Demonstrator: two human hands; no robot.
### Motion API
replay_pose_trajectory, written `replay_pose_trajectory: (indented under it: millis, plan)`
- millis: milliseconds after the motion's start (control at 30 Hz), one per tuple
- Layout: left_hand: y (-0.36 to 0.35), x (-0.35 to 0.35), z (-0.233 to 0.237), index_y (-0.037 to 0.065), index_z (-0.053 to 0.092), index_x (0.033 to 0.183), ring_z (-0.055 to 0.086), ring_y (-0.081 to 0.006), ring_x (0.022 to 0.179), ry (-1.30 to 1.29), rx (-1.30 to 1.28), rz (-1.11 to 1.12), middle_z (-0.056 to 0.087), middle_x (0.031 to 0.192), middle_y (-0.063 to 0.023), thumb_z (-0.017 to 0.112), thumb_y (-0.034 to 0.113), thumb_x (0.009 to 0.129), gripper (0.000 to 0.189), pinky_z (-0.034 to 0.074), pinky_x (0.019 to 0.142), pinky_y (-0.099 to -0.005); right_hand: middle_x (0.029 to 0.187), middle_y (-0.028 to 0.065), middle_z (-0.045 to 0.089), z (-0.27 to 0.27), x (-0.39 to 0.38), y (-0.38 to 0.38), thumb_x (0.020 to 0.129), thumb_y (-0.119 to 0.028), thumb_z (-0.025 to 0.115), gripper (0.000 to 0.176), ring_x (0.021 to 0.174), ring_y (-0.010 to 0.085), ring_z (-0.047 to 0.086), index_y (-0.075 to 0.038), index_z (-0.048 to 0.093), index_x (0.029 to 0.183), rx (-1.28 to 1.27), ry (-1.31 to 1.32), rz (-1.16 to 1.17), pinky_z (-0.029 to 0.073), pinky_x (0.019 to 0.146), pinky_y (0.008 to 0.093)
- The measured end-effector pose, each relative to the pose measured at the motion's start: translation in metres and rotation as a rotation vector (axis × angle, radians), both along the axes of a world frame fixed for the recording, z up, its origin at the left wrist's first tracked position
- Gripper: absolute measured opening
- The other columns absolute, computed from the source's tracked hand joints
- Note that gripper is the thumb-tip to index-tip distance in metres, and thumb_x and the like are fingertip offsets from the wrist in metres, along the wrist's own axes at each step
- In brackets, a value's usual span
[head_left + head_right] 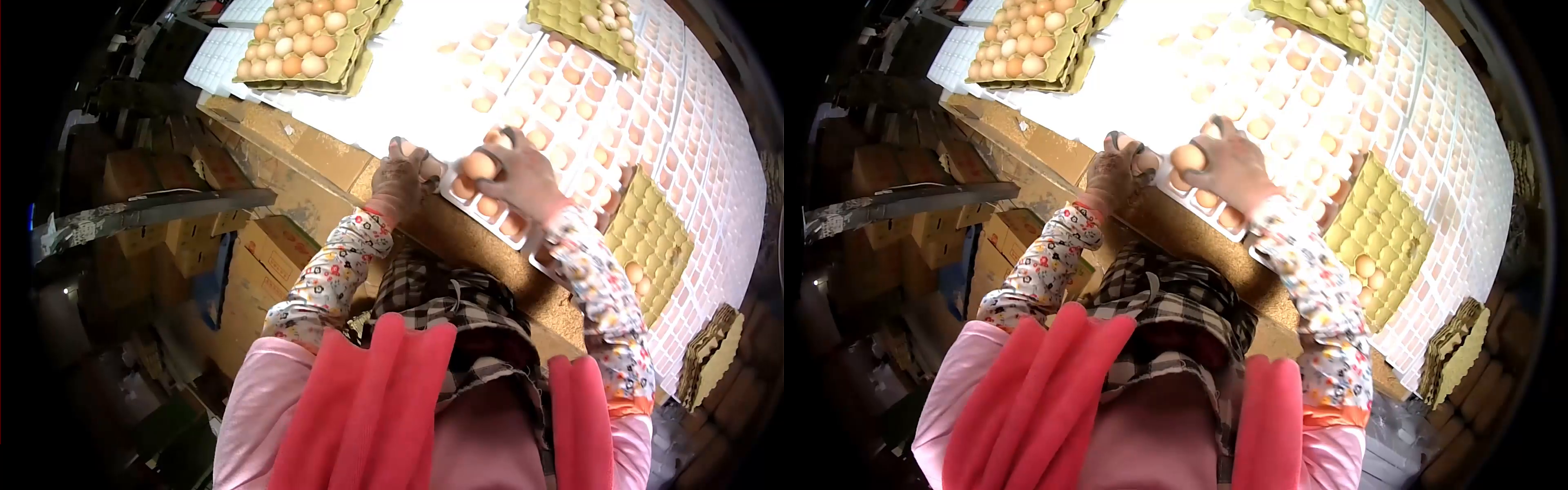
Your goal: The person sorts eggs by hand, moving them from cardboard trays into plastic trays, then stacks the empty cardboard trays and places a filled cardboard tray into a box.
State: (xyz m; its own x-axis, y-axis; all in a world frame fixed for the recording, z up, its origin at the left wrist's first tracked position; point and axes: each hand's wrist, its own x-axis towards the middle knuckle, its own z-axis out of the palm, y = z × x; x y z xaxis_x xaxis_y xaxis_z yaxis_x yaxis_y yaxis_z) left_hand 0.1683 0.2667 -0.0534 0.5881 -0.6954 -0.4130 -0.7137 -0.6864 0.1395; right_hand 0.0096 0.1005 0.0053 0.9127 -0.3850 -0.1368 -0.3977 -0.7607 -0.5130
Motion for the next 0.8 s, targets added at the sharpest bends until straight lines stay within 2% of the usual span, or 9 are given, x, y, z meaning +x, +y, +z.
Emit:
replay_pose_trajectory:
  millis: [133, 267, 367, 433, 533, 567, 667, 733, 800]
  plan:
    - [0.007, 0.038, -0.008, 0.007, 0.049, 0.125, 0.059, -0.0417, 0.1, 0.24, -0.435, 0.036, 0.044, 0.127, -0.0273, 0.064, 0.03, 0.083, 0.05, 0.05, 0.088, -0.0425, 0.137, 0.02, 0.04, -0.022, 0.094, -0.006, 0.081, -0.031, 0.065, 0.041, 0.112, 0.0332, 0.055, -0.012, 0.061, 0.117, -0.2, 0.342, 0.107, 0.049, 0.091, 0.0389]
    - [-0.026, 0.056, -0.027, -0.003, 0.043, 0.125, 0.052, -0.0404, 0.103, 0.177, -1.076, 0.224, 0.046, 0.122, -0.0265, 0.058, 0.02, 0.086, 0.048, 0.044, 0.092, -0.0445, 0.116, 0.0185, 0.059, -0.05, 0.133, -0.016, 0.084, -0.024, 0.061, 0.033, 0.099, 0.0298, 0.063, -0.009, 0.065, 0.112, 0.162, -0.112, -0.165, 0.051, 0.085, 0.0383]
    - [-0.047, 0.048, -0.068, 0.001, 0.044, 0.126, 0.04, -0.0401, 0.117, -0.053, -0.788, 0.116, 0.039, 0.128, -0.0234, 0.06, 0.023, 0.083, 0.051, 0.032, 0.099, -0.0527, 0.082, 0.0128, 0.068, -0.068, 0.159, -0.008, 0.087, -0.019, 0.057, 0.026, 0.076, 0.0223, 0.065, -0.005, 0.069, 0.104, 0.582, -0.332, -0.456, 0.052, 0.072, 0.0335]
    - [-0.05, 0.052, -0.073, 0.005, 0.048, 0.125, 0.041, -0.0391, 0.117, -0.077, -0.659, 0.05, 0.041, 0.128, -0.0227, 0.061, 0.023, 0.083, 0.048, 0.033, 0.099, -0.0514, 0.083, 0.0097, 0.067, -0.073, 0.155, -0.004, 0.088, -0.017, 0.056, 0.026, 0.073, 0.0148, 0.063, -0.002, 0.067, 0.106, 0.722, -0.471, -0.526, 0.05, 0.064, 0.0271]
    - [-0.05, 0.061, -0.088, 0.01, 0.055, 0.12, 0.045, -0.0406, 0.114, -0.053, -0.733, -0.046, 0.049, 0.125, -0.0216, 0.063, 0.019, 0.08, 0.042, 0.037, 0.097, -0.0499, 0.091, 0.0079, 0.069, -0.056, 0.082, 0.009, 0.093, -0.015, 0.055, 0.027, 0.073, 0.0124, 0.062, 0.003, 0.064, 0.111, 1.012, -0.648, -0.639, 0.05, 0.062, 0.0231]
    - [-0.052, 0.054, -0.097, 0.008, 0.054, 0.122, 0.047, -0.0413, 0.11, -0.276, -0.762, -0.05, 0.05, 0.122, -0.0214, 0.063, 0.017, 0.077, 0.046, 0.039, 0.095, -0.0505, 0.094, 0.0081, 0.069, -0.045, 0.044, 0.014, 0.092, -0.016, 0.056, 0.028, 0.074, 0.0121, 0.063, 0.003, 0.064, 0.112, 1.049, -0.607, -0.699, 0.05, 0.062, 0.0227]
    - [-0.084, -0.024, -0.022, -0.001, 0.053, 0.116, 0.055, -0.0352, 0.097, -0.231, -1.01, -0.123, 0.055, 0.109, -0.0205, 0.058, 0.018, 0.086, 0.036, 0.048, 0.083, -0.0426, 0.108, 0.0141, 0.064, -0.011, -0.098, 0.041, 0.088, -0.014, 0.062, 0.038, 0.095, 0.0195, 0.06, 0.0, 0.055, 0.123, 0.766, -0.497, -0.637, 0.048, 0.085, 0.0313]
    - [-0.111, -0.11, -0.004, 0.0, 0.053, 0.12, 0.054, -0.0328, 0.103, 0.26, -1.076, -0.45, 0.055, 0.113, -0.0204, 0.063, 0.019, 0.085, 0.041, 0.046, 0.088, -0.042, 0.114, 0.0114, 0.062, 0.009, -0.187, 0.058, 0.09, -0.013, 0.061, 0.041, 0.099, 0.0174, 0.06, 0.004, 0.052, 0.127, 0.417, -0.49, -0.773, 0.046, 0.09, 0.0285]
    - [-0.121, -0.207, 0.021, 0.003, 0.054, 0.124, 0.052, -0.0316, 0.11, 0.515, -0.793, -0.817, 0.055, 0.115, -0.0187, 0.066, 0.02, 0.085, 0.044, 0.045, 0.093, -0.0418, 0.113, 0.0124, 0.061, -0.01, -0.282, 0.058, 0.085, -0.009, 0.065, 0.05, 0.099, 0.0191, 0.058, 0.002, 0.049, 0.131, 0.237, -0.563, -1.086, 0.046, 0.089, 0.0296]
